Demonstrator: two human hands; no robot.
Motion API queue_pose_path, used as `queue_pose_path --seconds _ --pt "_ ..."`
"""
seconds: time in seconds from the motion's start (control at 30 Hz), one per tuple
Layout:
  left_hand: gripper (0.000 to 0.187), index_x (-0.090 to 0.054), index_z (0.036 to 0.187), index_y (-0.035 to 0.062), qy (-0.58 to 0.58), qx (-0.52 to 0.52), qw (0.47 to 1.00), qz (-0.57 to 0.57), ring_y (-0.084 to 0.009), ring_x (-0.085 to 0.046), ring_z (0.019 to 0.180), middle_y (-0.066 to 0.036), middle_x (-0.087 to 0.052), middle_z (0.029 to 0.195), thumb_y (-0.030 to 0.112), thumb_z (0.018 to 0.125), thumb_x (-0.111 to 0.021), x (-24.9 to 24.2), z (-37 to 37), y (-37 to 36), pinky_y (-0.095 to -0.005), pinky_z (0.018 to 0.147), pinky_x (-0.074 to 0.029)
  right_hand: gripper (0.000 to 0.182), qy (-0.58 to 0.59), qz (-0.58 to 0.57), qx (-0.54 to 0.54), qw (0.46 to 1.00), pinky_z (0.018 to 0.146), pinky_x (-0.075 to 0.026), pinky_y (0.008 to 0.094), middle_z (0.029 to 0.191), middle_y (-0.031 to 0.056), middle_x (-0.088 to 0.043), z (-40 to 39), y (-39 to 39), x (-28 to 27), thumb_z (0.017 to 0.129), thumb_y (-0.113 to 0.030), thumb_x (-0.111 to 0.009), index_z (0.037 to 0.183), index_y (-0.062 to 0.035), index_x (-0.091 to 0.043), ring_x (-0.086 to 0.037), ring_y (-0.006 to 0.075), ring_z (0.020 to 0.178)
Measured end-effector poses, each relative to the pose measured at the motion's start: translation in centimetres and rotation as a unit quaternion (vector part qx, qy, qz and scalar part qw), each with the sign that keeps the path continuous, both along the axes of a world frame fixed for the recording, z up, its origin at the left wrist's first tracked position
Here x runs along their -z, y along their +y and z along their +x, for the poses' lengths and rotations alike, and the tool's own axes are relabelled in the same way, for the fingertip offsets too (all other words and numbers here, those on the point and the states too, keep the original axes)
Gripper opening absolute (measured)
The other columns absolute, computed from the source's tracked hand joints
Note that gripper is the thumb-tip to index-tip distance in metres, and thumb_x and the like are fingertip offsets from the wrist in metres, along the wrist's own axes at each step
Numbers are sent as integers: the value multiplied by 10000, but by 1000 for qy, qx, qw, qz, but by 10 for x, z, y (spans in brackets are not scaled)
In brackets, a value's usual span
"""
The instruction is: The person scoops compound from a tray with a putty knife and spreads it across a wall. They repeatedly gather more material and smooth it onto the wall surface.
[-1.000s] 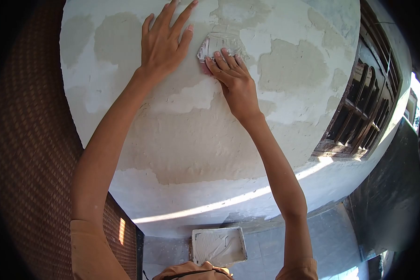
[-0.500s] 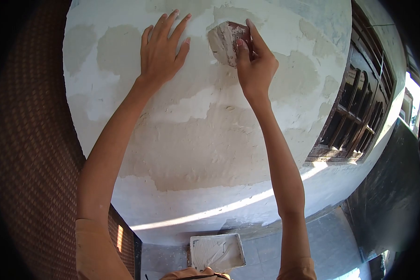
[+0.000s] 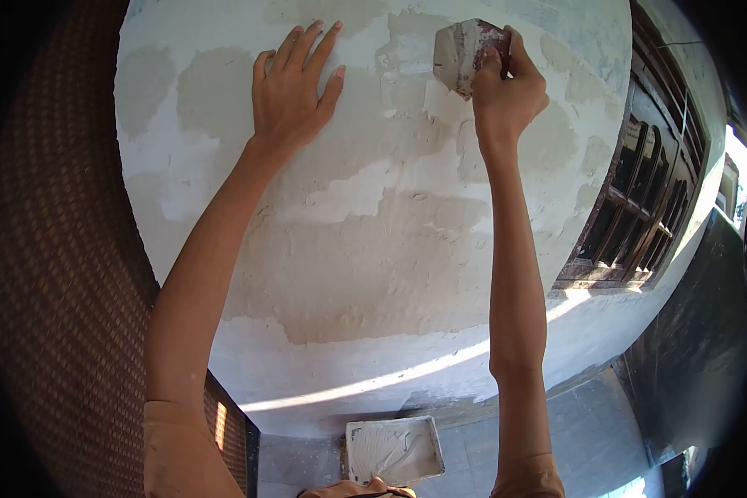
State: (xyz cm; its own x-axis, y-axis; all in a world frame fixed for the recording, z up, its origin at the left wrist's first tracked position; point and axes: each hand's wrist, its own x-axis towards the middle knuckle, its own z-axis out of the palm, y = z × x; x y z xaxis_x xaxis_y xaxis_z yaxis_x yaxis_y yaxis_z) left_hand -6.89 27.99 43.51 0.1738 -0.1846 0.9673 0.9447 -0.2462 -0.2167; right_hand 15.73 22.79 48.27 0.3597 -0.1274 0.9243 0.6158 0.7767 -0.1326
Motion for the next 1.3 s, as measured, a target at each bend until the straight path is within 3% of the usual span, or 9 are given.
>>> queue_pose_path --seconds 0.27,0.37,0.5,0.57,0.67,0.83,1.03,1.17,1.3 --pt "554 -420 1472 209 -15 1 1000 13 -207 -420 1358 -22 -476 1455 271 931 -522 1 7 -4 -434 1067 -272 372 -19 -39 35 998 763 -531 294 928 154 -738 3 6 10 876 -89 -627 1246 -68 -657 -693 169 794" --pt "614 -356 1479 68 -14 31 996 -86 -328 -323 1399 -169 -360 1509 202 909 -541 4 7 -10 -511 1114 -223 374 49 -44 2 998 698 -535 286 925 149 -738 13 -7 16 879 -67 -630 1253 -71 -654 -682 150 772" --pt "619 -375 1462 44 -19 7 998 -64 -321 -346 1384 -154 -403 1485 202 893 -562 4 9 -8 -494 1086 -249 371 -81 -103 -80 988 668 -525 282 897 138 -733 -21 0 43 895 -100 -655 1265 -70 -645 -644 114 673" --pt "624 -375 1463 47 -9 5 999 -54 -319 -348 1383 -155 -401 1486 203 890 -565 3 8 -9 -497 1086 -250 358 -57 -91 -22 994 767 -525 319 874 198 -722 -6 5 45 863 -41 -619 1217 2 -646 -694 237 722" --pt "635 -367 1466 40 -19 -2 996 -81 -318 -348 1383 -156 -404 1484 201 886 -568 2 5 -12 -509 1086 -245 335 31 -27 -28 999 688 -533 272 861 146 -731 26 -9 41 892 -18 -593 1223 22 -633 -691 164 707" --pt "558 -416 1475 207 -6 4 1000 23 -214 -422 1359 -27 -472 1462 258 928 -517 3 7 -3 -458 1072 -262 368 -91 -125 -68 986 754 -518 302 858 192 -717 -4 -4 67 873 -44 -625 1240 -38 -643 -675 157 721" --pt "577 -411 1478 206 -14 11 1000 10 -224 -409 1369 -30 -459 1475 248 913 -523 5 6 5 -476 1076 -252 389 56 -74 -124 988 707 -527 273 931 163 -732 24 -13 54 893 -8 -583 1281 0 -602 -699 179 755" --pt "587 -407 1480 207 -12 14 1000 5 -225 -402 1373 -32 -453 1480 245 907 -530 4 8 1 -481 1076 -250 390 -88 -82 -89 989 723 -514 299 829 204 -703 -15 11 53 869 -58 -626 1259 -47 -632 -672 212 669" --pt "577 -433 1465 211 -10 4 1000 7 -232 -431 1350 -42 -470 1469 265 901 -543 5 4 2 -493 1058 -272 352 54 -46 -76 995 688 -532 291 862 181 -722 15 -4 33 888 -42 -586 1230 34 -618 -700 200 696"
